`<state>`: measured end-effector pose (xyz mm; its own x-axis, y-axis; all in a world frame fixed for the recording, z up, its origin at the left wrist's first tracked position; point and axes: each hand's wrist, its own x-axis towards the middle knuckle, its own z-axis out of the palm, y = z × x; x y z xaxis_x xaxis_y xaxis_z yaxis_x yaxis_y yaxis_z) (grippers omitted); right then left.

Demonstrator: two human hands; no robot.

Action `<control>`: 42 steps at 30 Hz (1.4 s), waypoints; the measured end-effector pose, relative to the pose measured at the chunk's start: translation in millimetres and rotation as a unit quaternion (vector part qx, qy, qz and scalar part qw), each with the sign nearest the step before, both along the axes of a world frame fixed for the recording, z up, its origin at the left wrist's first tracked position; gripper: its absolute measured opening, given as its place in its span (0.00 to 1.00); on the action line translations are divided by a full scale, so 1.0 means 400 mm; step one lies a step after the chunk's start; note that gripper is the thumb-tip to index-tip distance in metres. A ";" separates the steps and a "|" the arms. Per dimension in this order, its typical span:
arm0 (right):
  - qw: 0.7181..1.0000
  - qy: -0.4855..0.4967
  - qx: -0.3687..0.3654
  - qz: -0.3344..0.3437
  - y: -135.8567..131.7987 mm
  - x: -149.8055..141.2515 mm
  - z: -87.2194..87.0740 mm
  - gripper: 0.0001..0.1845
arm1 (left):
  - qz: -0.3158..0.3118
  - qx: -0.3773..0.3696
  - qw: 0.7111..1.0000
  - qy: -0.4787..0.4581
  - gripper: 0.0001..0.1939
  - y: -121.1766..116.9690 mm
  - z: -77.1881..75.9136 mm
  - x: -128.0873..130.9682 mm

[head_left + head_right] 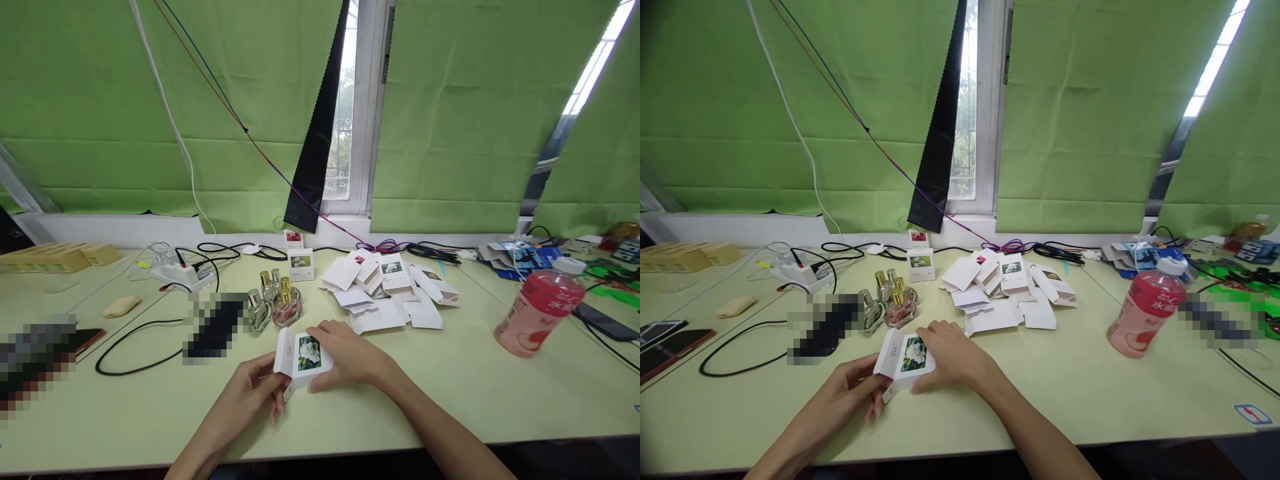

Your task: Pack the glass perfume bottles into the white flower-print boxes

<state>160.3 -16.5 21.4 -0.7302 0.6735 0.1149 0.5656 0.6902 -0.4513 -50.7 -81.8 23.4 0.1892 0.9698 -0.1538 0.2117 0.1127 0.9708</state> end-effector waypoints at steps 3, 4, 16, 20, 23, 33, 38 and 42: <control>1.000 0.002 -0.012 0.004 0.000 0.003 0.003 0.48 | -0.006 -0.026 1.000 -0.012 0.10 0.004 -0.023 0.001; 1.000 0.004 -0.017 0.006 0.001 0.005 0.003 0.48 | -0.006 -0.034 0.999 -0.016 0.09 0.007 -0.031 0.003; 0.998 0.014 -0.048 0.040 0.017 0.021 0.003 0.54 | 0.001 -0.084 0.996 -0.029 0.32 0.029 -0.028 0.014; 0.996 0.009 -0.074 0.048 0.018 0.030 0.005 0.52 | -0.001 -0.087 0.996 -0.024 0.31 0.029 -0.028 0.014; 0.994 0.001 -0.093 0.050 0.019 0.032 0.008 0.52 | 0.013 -0.068 0.997 -0.013 0.25 0.024 -0.034 0.017; 0.990 -0.040 -0.122 0.055 0.014 0.043 0.033 0.53 | 0.015 0.055 0.995 0.079 0.07 0.027 -0.050 -0.023; 0.991 -0.044 -0.111 0.055 0.011 0.043 0.040 0.52 | -0.009 0.080 0.993 0.084 0.07 0.016 -0.025 -0.017; 0.990 -0.052 -0.120 0.042 0.015 0.035 0.042 0.53 | -0.076 0.090 0.986 0.116 0.07 0.018 -0.014 0.007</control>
<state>174.2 -10.6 38.4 -0.7846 0.6083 -0.1200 0.5622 0.6163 -0.5514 -48.0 -74.5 17.7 0.3137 0.9488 -0.0376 0.4310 -0.1070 0.8960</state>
